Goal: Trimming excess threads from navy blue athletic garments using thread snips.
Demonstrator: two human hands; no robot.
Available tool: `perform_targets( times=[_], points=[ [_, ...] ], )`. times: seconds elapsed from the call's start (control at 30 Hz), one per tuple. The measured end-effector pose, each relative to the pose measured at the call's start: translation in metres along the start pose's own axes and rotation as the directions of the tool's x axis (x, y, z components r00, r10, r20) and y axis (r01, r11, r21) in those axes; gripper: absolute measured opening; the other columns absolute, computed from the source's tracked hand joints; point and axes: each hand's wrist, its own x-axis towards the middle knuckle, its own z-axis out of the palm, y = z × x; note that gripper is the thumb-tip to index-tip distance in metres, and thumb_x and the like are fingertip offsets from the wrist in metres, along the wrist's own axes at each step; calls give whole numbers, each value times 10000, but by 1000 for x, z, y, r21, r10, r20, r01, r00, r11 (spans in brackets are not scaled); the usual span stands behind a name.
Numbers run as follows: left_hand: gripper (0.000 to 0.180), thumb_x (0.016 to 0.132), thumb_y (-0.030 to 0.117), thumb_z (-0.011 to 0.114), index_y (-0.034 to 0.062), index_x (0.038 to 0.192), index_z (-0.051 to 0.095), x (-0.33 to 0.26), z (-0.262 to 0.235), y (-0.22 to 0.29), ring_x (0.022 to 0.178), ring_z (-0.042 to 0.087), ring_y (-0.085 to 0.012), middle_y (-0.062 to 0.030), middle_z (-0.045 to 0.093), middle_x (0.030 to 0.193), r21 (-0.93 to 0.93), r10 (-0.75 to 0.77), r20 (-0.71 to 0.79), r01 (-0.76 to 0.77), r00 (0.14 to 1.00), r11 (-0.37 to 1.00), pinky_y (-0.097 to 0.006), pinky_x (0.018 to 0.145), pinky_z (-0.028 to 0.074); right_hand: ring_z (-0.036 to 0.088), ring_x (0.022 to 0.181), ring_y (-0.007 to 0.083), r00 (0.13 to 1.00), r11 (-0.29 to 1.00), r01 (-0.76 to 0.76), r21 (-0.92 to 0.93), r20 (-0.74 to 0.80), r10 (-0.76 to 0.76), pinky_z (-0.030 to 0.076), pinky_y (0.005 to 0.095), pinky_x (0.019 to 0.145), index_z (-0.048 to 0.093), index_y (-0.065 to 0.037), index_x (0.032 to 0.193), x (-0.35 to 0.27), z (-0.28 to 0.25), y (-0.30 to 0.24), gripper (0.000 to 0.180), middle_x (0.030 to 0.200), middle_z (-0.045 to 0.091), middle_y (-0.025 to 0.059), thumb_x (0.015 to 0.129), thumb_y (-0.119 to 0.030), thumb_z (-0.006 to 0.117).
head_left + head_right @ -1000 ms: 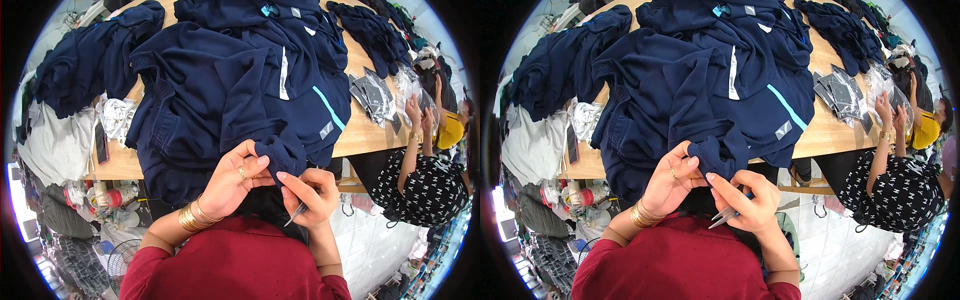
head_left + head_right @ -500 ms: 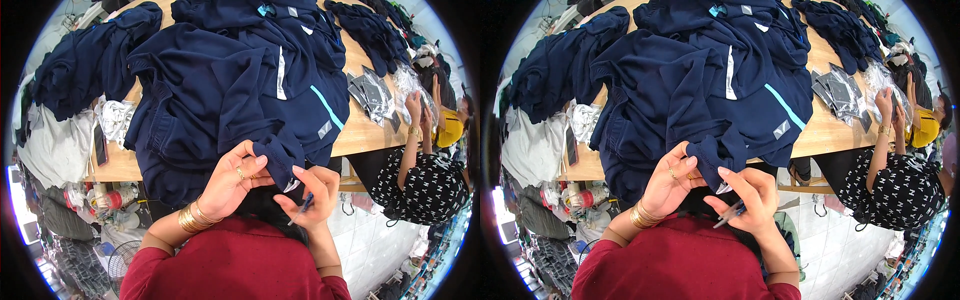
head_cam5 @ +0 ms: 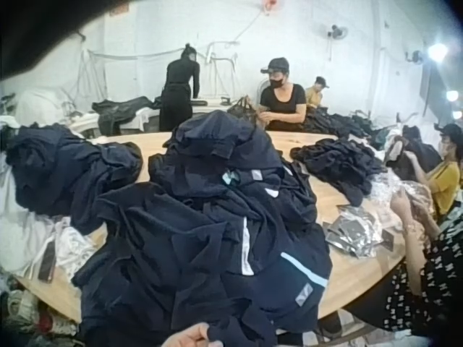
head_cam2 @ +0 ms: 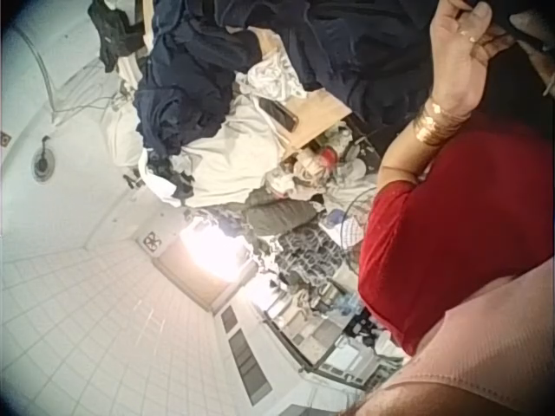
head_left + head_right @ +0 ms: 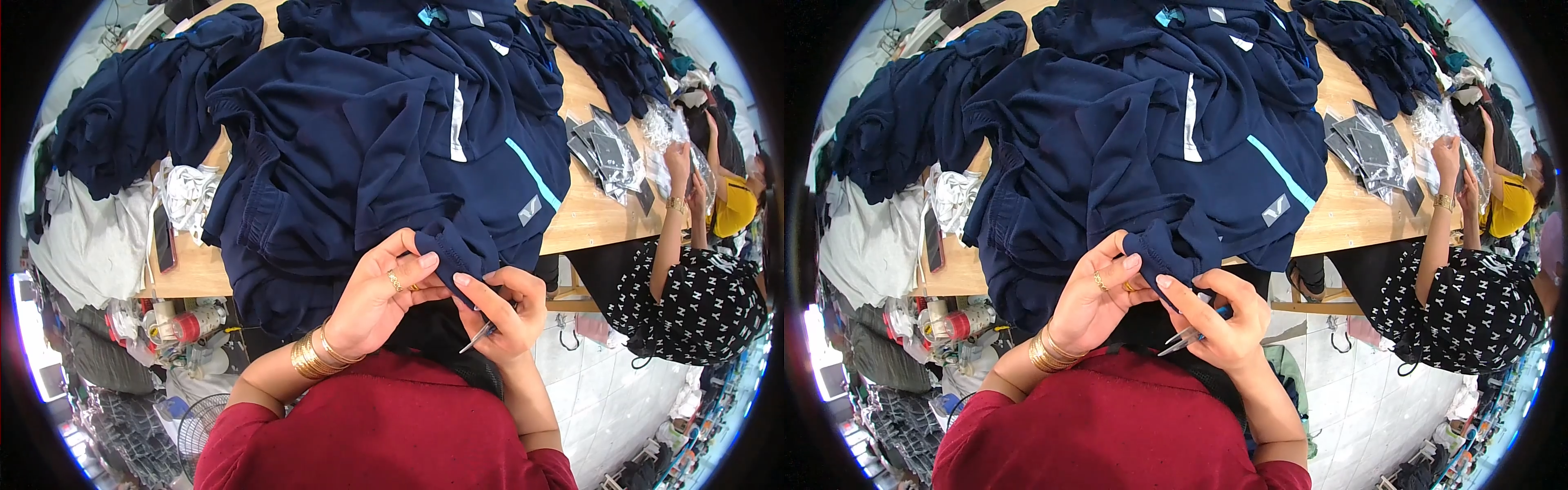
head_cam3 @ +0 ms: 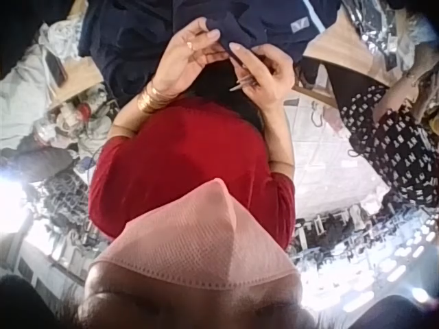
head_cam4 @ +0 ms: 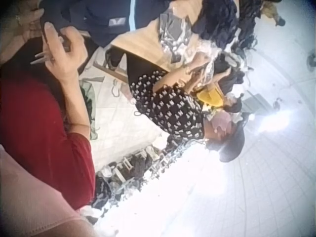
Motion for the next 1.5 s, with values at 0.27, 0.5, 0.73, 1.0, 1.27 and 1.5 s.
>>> perform_targets(
  times=[0.27,0.5,0.73,1.0,1.27,1.5],
  points=[
    [58,909,119,534,77,915,493,3,2,2,905,611,-150,-61,606,984,-2,-8,-5,8,1000,1000,-315,815,498,512,553,156,992,988,-100,115,-64,108,422,243,472,679,-89,900,11,0,-1,246,779,592,54,663,-41,725],
    [437,775,184,683,73,1174,542,16,2,19,1080,499,-228,-86,532,1217,785,430,381,-532,819,317,-328,964,340,375,487,1,528,225,-758,612,374,763,261,164,427,628,5,881,32,-17,-8,128,658,550,-34,796,-87,655],
    [153,868,147,603,8,926,584,16,-9,16,787,487,-60,-3,553,826,660,152,237,-274,960,700,-219,715,396,363,449,-2,493,53,-726,685,465,735,237,158,383,625,11,861,38,-15,-7,125,630,548,-13,800,-95,650],
    [156,867,141,612,-7,836,577,8,-5,25,673,432,-9,47,532,735,604,141,151,-204,979,771,-184,594,364,433,481,5,498,82,-694,715,395,772,263,153,391,625,7,857,37,-7,-8,123,652,560,-9,795,-94,655],
    [192,844,172,641,-9,882,592,5,-1,32,717,486,-33,24,562,762,658,91,177,-187,980,729,-197,644,408,458,517,8,502,107,-732,672,427,752,294,152,426,631,-3,858,40,-2,-11,117,676,576,-11,791,-94,662],
    [183,794,147,689,-8,841,603,2,-5,33,717,515,-45,4,586,730,772,85,130,-155,988,617,-199,658,425,460,693,14,616,263,-756,600,513,598,384,181,632,616,8,862,39,8,-9,97,742,566,-40,832,-84,625]
  ],
)
